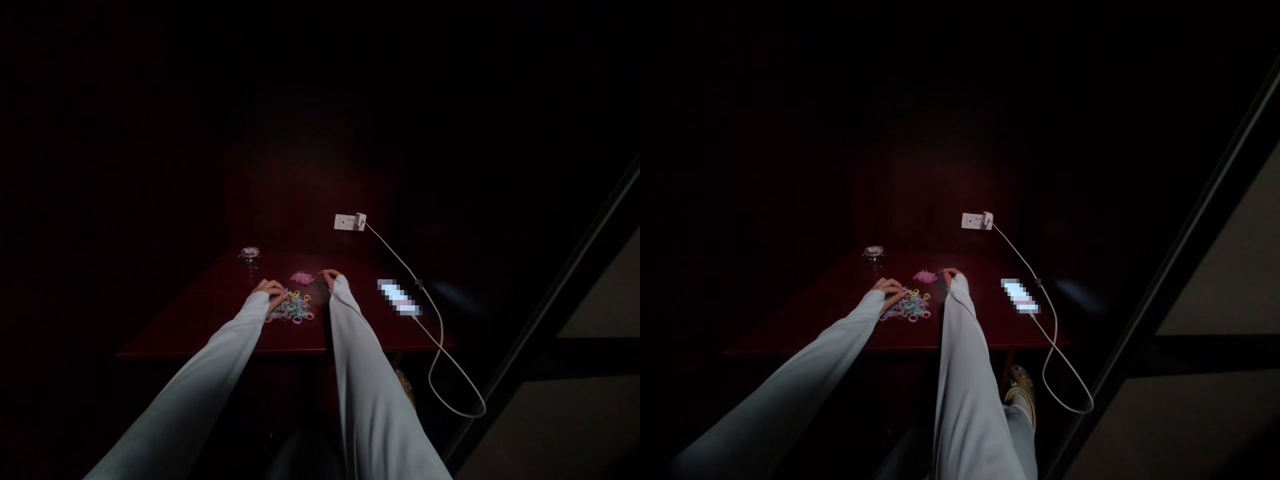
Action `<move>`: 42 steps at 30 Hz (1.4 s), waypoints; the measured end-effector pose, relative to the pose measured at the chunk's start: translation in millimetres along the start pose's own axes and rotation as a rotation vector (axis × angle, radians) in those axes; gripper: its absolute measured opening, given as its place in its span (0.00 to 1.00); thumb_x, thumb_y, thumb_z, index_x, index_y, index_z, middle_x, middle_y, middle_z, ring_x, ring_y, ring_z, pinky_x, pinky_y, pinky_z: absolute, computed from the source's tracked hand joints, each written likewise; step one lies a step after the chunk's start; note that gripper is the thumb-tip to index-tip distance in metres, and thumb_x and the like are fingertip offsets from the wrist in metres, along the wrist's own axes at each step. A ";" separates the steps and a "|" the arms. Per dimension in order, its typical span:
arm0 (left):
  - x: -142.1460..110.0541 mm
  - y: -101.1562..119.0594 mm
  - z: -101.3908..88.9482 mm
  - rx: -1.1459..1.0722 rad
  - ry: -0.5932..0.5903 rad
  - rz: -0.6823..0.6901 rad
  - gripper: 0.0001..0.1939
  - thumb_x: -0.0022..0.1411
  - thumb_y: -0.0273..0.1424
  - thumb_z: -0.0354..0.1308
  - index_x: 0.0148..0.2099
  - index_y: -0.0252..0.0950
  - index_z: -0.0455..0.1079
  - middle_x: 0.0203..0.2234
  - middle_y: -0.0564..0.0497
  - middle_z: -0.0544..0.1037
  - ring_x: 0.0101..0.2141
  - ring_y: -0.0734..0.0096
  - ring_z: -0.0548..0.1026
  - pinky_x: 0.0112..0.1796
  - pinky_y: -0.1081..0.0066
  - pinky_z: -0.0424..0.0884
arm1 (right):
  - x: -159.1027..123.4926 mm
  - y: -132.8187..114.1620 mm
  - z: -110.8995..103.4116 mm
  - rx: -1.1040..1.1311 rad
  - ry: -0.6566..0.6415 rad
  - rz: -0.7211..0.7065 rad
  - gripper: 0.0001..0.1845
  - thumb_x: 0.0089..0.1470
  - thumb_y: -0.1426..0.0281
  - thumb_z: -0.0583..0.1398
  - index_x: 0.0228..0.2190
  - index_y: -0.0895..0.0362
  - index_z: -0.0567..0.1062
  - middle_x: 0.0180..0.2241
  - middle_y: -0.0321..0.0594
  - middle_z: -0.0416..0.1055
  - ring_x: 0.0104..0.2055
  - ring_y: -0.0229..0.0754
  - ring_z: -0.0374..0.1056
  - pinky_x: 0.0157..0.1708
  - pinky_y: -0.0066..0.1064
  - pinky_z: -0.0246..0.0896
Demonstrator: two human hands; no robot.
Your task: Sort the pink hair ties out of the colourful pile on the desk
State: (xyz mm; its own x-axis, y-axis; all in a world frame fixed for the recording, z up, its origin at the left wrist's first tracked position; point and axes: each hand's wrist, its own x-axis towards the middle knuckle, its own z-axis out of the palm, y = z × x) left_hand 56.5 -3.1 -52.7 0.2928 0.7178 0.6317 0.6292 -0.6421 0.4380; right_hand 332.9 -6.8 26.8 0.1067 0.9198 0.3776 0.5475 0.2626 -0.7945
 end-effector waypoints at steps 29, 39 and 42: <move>-1.3 2.6 -7.0 0.012 -0.033 -0.019 0.19 0.70 0.49 0.62 0.38 0.42 0.85 0.40 0.45 0.86 0.41 0.58 0.75 0.45 0.60 0.75 | -6.1 -37.2 28.2 0.245 -0.564 -0.043 0.25 0.57 0.46 0.69 0.31 0.57 0.90 0.21 0.33 0.71 0.26 0.36 0.62 0.31 0.29 0.53; -1.7 4.3 -10.1 0.010 -0.047 -0.017 0.18 0.69 0.48 0.64 0.38 0.42 0.86 0.40 0.46 0.85 0.41 0.58 0.75 0.45 0.61 0.75 | -8.6 -37.0 28.0 0.231 -0.554 -0.043 0.24 0.59 0.47 0.68 0.30 0.54 0.90 0.20 0.33 0.70 0.26 0.36 0.62 0.30 0.30 0.53; -1.3 2.1 -8.2 0.013 -0.044 -0.013 0.17 0.69 0.48 0.63 0.38 0.42 0.86 0.41 0.47 0.86 0.42 0.58 0.76 0.45 0.62 0.75 | -9.6 -35.1 24.9 0.230 -0.570 -0.070 0.23 0.56 0.47 0.70 0.29 0.55 0.89 0.21 0.34 0.73 0.27 0.37 0.64 0.32 0.30 0.54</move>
State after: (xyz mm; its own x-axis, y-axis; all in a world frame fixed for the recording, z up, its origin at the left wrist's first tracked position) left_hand 51.6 -7.6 -47.3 0.3155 0.7376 0.5970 0.6426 -0.6290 0.4375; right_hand 292.0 -17.6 39.3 -0.4179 0.8927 0.1690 0.3377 0.3253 -0.8833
